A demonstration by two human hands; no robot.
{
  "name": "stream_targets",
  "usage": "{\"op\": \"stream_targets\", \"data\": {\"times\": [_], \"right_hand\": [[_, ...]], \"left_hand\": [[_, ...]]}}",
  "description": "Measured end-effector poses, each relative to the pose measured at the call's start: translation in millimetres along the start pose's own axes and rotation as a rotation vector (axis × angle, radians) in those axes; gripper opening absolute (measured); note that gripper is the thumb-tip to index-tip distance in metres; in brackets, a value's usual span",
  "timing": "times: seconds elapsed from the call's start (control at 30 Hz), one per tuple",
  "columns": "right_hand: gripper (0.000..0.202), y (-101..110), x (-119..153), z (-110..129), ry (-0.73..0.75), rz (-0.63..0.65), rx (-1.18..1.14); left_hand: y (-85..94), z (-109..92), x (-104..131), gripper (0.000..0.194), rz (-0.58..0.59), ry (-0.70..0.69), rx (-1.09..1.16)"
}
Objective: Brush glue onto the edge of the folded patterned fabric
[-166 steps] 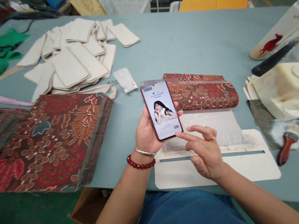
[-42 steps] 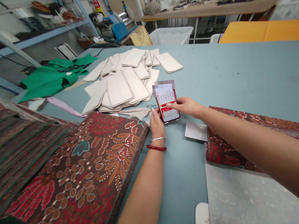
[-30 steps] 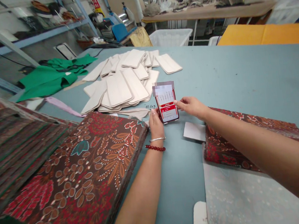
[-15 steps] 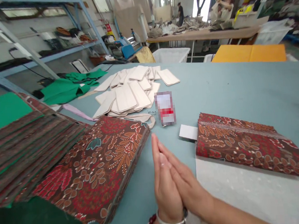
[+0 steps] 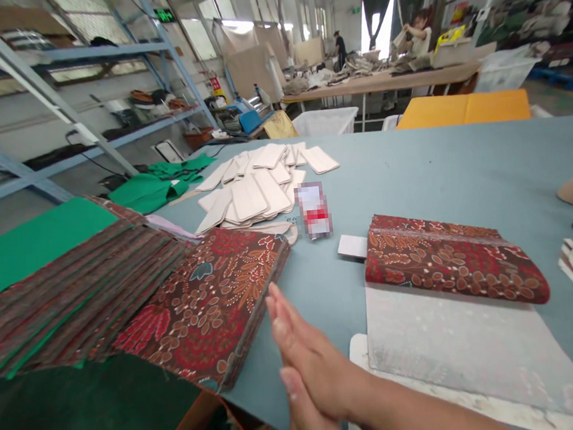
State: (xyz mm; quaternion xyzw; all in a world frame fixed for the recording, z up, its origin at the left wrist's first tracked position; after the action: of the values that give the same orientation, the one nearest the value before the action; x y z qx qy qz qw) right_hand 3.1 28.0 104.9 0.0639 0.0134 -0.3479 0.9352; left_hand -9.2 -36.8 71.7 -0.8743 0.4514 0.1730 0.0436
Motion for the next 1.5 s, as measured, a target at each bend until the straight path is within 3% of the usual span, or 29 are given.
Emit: {"op": "stream_targets", "data": {"times": [0.1, 0.2, 0.3, 0.4, 0.47, 0.5, 0.57, 0.63, 0.7, 0.8, 0.93, 1.07, 1.5], "right_hand": [[0.082, 12, -12, -11, -0.054, -0.106, -0.04], [0.076, -1, -4, -12, -0.04, -0.032, -0.013], [0.073, -27, 28, -1, 0.038, 0.176, 0.002], [0.077, -54, 68, -5, -0.029, 0.545, -0.082], [0.07, -45, 79, -23, -0.139, 0.628, -0.047], [0.063, -27, 73, -34, -0.174, 0.561, 0.036], [0.05, 31, 45, -50, -0.191, 0.286, 0.27], [0.039, 93, 14, -55, -0.161, 0.045, 0.492], [0.035, 144, -17, -52, -0.087, -0.103, 0.718], [0.035, 191, -56, -41, 0.078, -0.236, 1.121], [0.03, 193, -98, -46, 0.29, -0.174, 1.514], [0.032, 183, -127, -59, 0.398, -0.141, 1.656], [0.037, 181, -146, -77, 0.416, -0.123, 1.687]], "left_hand": [[-6.0, 18, 20, 0.06, -0.035, 0.038, 0.049], [5.8, 23, 4, 0.059, -0.033, 0.075, 0.068], [41.1, 25, -40, 0.059, -0.04, 0.137, 0.085], [80.1, 19, -80, 0.061, -0.052, 0.126, -0.031], [85.5, 10, -90, 0.059, 0.034, 0.055, -0.135], [82.4, 6, -90, 0.049, 0.091, 0.01, -0.159], [71.5, 2, -81, 0.025, 0.19, -0.044, -0.127], [62.8, 10, -69, 0.032, 0.239, -0.012, -0.049], [58.4, 28, -56, 0.035, 0.264, 0.063, -0.029], [60.7, 60, -35, 0.041, 0.311, 0.111, -0.168], [72.9, 83, -13, 0.039, 0.282, -0.065, -0.504], [64.3, 88, 5, 0.049, 0.281, -0.312, -0.76], [59.7, 91, 3, 0.052, 0.297, -0.447, -0.864]]}}
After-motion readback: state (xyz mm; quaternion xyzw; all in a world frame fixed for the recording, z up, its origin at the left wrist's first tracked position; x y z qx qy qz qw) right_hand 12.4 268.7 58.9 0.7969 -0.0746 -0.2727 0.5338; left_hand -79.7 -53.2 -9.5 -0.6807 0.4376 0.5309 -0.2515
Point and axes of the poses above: each hand's wrist, its own x-axis away from the middle knuckle, its own y-axis out of the back of the hand, z = x × y, the point moved 10 cm from there along -x, towards the middle knuckle, and after that the axes turned 15 degrees about x, right-handed, at the moved point
